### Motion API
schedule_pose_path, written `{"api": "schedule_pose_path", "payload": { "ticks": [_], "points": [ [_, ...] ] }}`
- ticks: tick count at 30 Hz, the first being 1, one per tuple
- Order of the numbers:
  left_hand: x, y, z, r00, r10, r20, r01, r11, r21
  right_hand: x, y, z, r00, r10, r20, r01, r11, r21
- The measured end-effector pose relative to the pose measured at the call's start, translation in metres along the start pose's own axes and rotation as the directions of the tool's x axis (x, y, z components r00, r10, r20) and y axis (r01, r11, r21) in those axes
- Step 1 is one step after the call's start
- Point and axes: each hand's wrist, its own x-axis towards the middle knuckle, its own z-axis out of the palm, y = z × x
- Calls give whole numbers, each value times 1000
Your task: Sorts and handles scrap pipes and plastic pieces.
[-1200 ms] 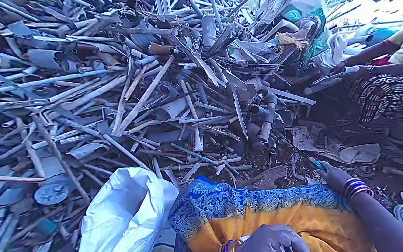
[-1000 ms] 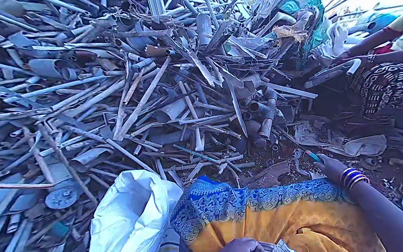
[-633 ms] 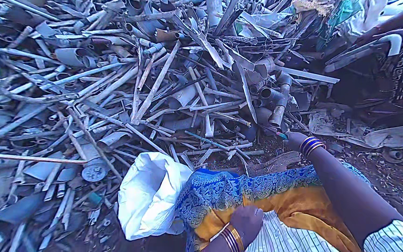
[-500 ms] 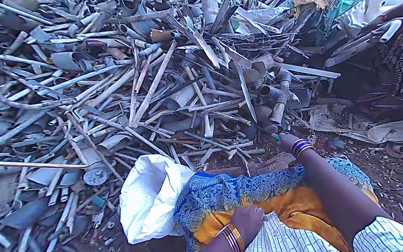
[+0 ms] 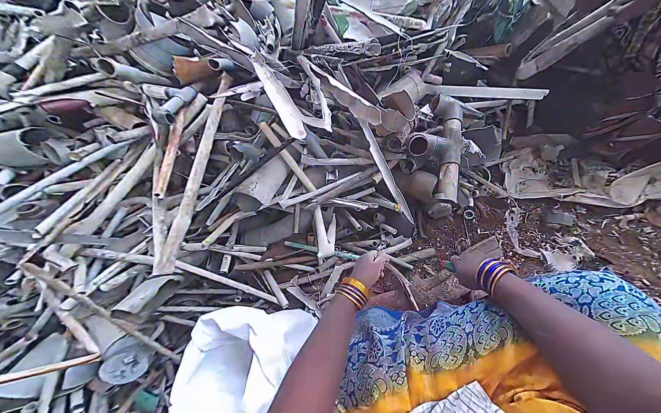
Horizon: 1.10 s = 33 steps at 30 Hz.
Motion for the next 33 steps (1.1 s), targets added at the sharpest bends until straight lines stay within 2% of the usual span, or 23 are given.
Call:
{"api": "schedule_pose_path", "payload": {
  "ticks": [2, 4, 7, 10, 14, 16, 18, 20, 22, 25, 27, 30, 33],
  "points": [
    [49, -7, -8, 989, -133, -70, 133, 991, 5, 12, 3, -4, 1000, -9, 27, 9, 1000, -1],
    [91, -21, -15, 964, -213, -157, 208, 977, -46, 25, 8, -6, 999, -1, 34, 0, 1000, 28],
    [148, -44, -19, 894, -384, -232, 293, 891, -346, 34, 19, -12, 997, 27, 68, -31, 998, 60],
    [190, -52, -18, 854, -475, -215, 202, 682, -703, 39, 26, -17, 994, 58, 94, -66, 994, 87],
    [229, -55, -17, 843, -502, -192, 61, 444, -894, 41, 30, -20, 990, 45, 130, -60, 992, 115],
    [240, -57, -17, 818, -532, -216, 61, 455, -888, 43, 32, -20, 989, 31, 146, -49, 992, 118],
    [242, -58, -16, 794, -535, -289, 121, 604, -788, 44, 33, -20, 987, 22, 158, -41, 991, 124],
    [230, -58, -16, 807, -496, -320, 234, 767, -598, 41, 34, -21, 989, 16, 150, -36, 990, 134],
    [215, -61, -9, 835, -467, -291, 271, 809, -522, 37, 33, -23, 993, 10, 121, -28, 988, 150],
    [167, -44, 13, 900, -415, -132, 283, 788, -547, 28, 30, -26, 996, 11, 85, -23, 989, 145],
    [125, -27, 28, 917, -389, -82, 272, 765, -584, 21, 29, -25, 999, 27, 42, -33, 989, 144],
    [57, -7, 39, 919, -390, -59, 251, 694, -675, 10, 29, -22, 995, 75, -65, -61, 981, 186],
    [-13, -1, 40, 926, -371, -73, 202, 650, -733, -3, 33, -17, 959, 135, -250, -35, 929, 367]
  ]
}}
